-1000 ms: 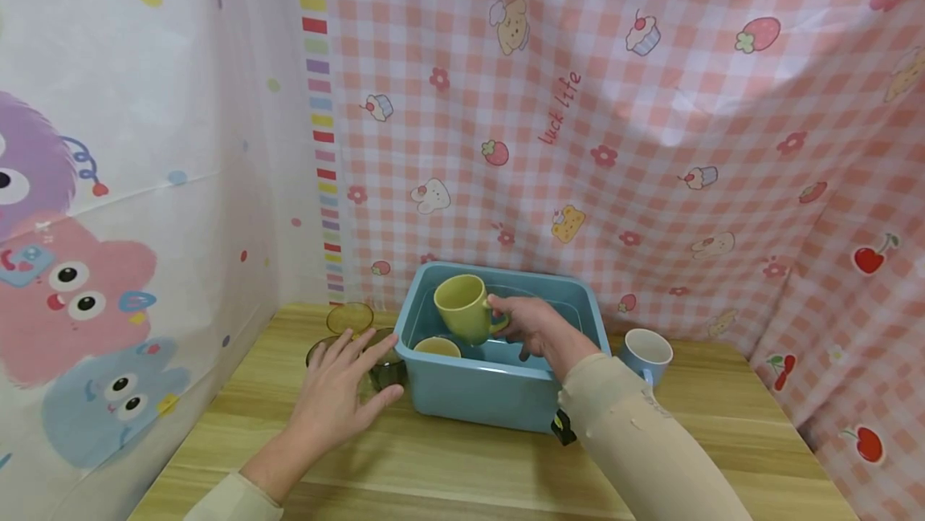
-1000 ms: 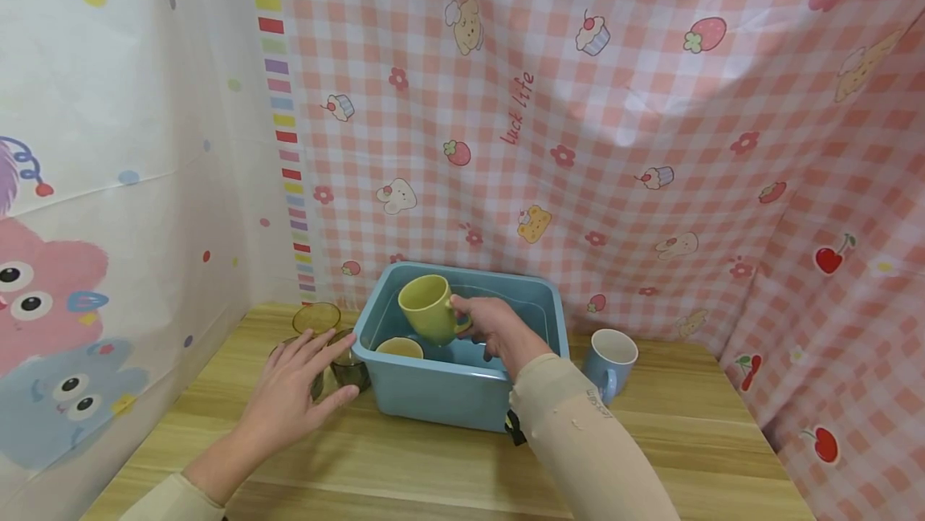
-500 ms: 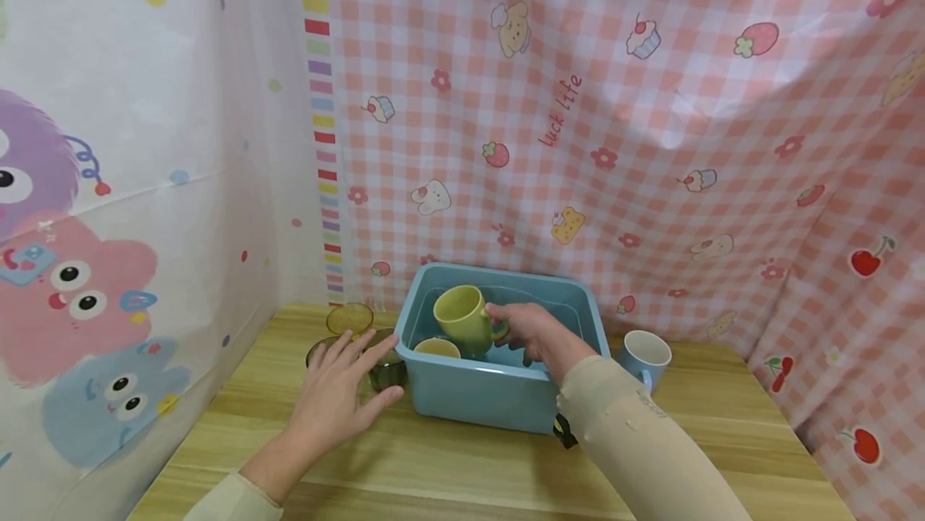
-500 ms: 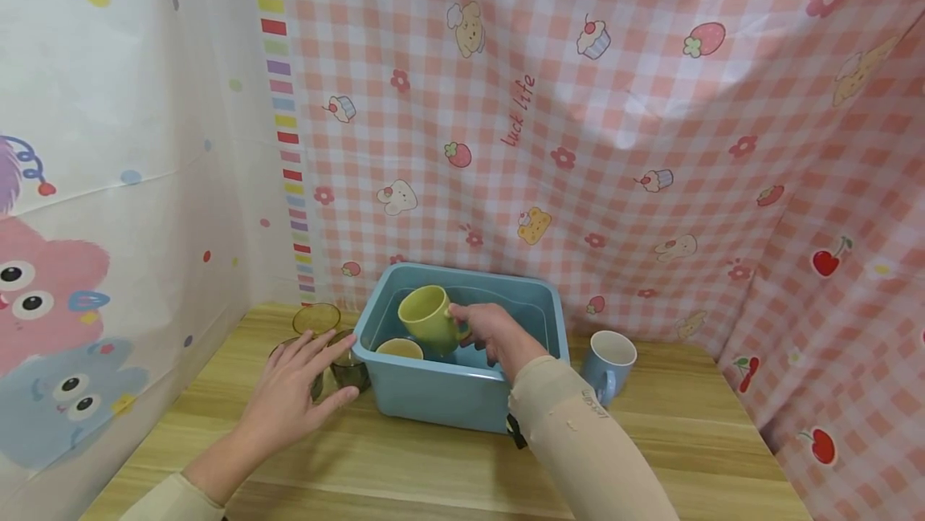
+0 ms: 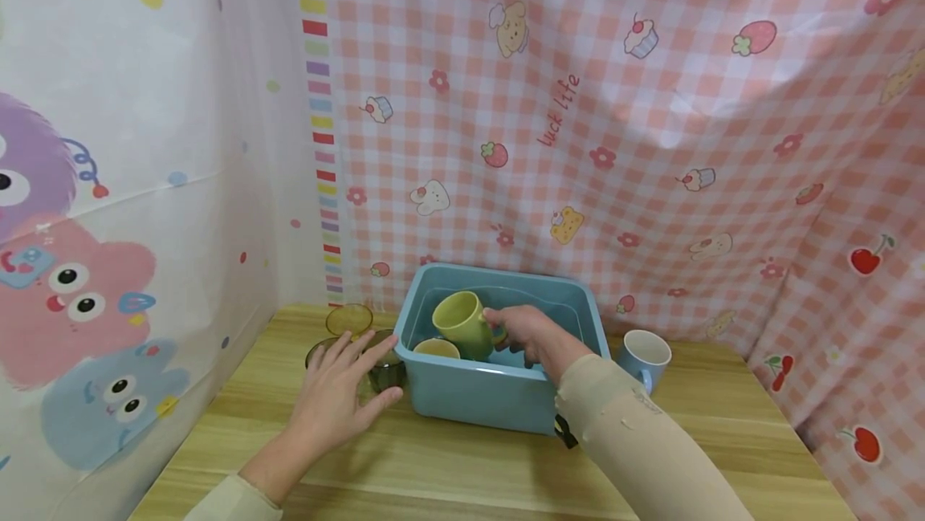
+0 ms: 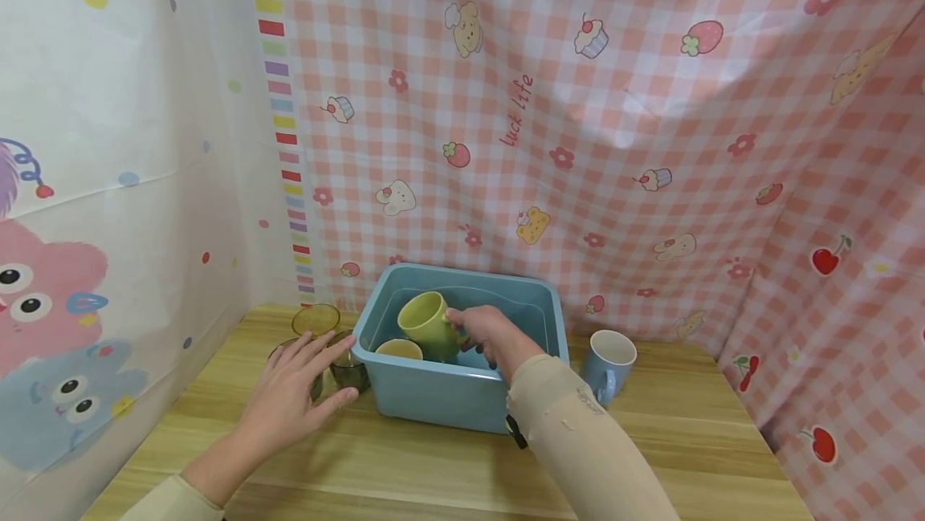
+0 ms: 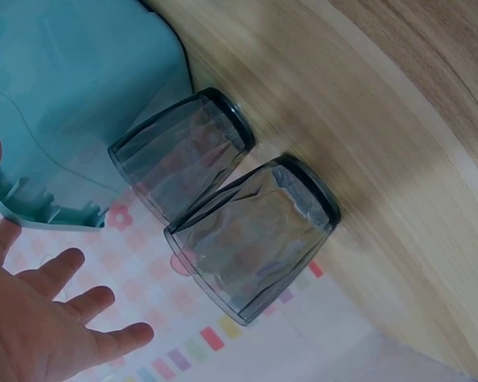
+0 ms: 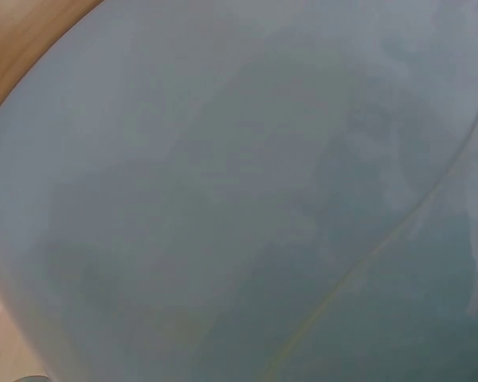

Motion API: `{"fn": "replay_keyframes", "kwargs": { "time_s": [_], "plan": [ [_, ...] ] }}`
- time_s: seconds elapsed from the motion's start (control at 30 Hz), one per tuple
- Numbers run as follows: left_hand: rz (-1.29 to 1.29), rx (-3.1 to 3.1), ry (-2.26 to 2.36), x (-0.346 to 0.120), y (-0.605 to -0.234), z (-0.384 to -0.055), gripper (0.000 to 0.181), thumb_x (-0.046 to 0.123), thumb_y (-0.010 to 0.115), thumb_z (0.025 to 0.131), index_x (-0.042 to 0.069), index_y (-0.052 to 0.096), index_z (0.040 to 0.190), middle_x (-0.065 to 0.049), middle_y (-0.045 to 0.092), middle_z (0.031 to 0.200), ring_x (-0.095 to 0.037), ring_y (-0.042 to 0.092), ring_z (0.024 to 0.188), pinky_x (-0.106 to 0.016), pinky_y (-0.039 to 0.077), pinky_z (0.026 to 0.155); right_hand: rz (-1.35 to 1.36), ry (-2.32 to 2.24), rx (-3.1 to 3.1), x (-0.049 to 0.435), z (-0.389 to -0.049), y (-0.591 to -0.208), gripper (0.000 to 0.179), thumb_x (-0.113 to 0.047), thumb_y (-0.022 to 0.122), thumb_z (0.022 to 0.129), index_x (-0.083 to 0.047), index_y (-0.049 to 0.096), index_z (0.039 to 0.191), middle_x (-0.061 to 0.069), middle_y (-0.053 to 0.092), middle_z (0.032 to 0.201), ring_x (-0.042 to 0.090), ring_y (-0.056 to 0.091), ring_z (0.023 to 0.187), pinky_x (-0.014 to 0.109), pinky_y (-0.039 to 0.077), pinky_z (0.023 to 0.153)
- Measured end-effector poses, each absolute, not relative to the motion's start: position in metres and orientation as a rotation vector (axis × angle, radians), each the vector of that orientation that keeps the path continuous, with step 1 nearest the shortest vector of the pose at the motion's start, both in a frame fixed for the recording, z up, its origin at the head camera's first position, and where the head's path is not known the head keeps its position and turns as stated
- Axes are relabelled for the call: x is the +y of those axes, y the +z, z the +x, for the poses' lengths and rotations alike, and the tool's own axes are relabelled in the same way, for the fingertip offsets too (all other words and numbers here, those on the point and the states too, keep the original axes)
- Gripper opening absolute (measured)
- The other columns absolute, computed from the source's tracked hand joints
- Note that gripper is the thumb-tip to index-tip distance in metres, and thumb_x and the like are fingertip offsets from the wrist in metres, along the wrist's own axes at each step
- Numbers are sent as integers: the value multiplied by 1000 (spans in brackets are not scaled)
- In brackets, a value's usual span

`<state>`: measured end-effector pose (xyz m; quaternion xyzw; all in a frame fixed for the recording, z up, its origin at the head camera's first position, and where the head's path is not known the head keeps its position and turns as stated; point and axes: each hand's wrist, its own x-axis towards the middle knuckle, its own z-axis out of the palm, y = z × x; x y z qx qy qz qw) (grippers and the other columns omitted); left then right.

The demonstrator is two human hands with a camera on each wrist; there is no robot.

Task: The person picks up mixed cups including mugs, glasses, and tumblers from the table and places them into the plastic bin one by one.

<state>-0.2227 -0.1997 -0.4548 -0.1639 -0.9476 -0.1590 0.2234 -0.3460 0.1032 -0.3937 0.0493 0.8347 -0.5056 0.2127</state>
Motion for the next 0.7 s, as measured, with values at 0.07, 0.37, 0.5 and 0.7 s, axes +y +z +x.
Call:
{"fn": "replay_keyframes", "kwargs": {
  "time_s": [0.07, 0.37, 0.5, 0.7],
  "plan": [
    [-453, -2614, -436, -200, -455, -223, 75, 57, 76, 95, 34, 49, 161, -14, 55, 162, -53, 47, 149, -82, 35, 114, 133, -1375, 2333, 103, -346, -394, 40, -47, 54, 111, -10, 65, 102, 29, 70, 134, 60, 46, 146, 84, 33, 115],
    [-454, -2607, -441, -201, -457, -225, 76, 55, 78, 94, 35, 48, 162, -14, 55, 161, -53, 48, 149, -82, 35, 114, 140, -1258, 2374, 102, -347, -395, 43, -48, 52, 112, -9, 70, 114, 26, 69, 135, 54, 53, 140, 75, 39, 118],
    [-454, -2610, -439, -201, -458, -225, 76, 56, 77, 94, 34, 49, 161, -14, 55, 162, -53, 48, 149, -82, 35, 114, 150, -1193, 2398, 101, -349, -397, 47, -48, 50, 112, -9, 72, 125, 23, 71, 129, 49, 59, 134, 74, 40, 117],
    [-454, -2610, -454, -201, -458, -225, 75, 57, 77, 94, 35, 49, 161, -14, 55, 162, -53, 48, 149, -83, 34, 114, 181, -1125, 2421, 99, -351, -399, 46, -47, 51, 111, -8, 73, 123, 22, 73, 124, 47, 62, 127, 70, 45, 114]
  ]
}}
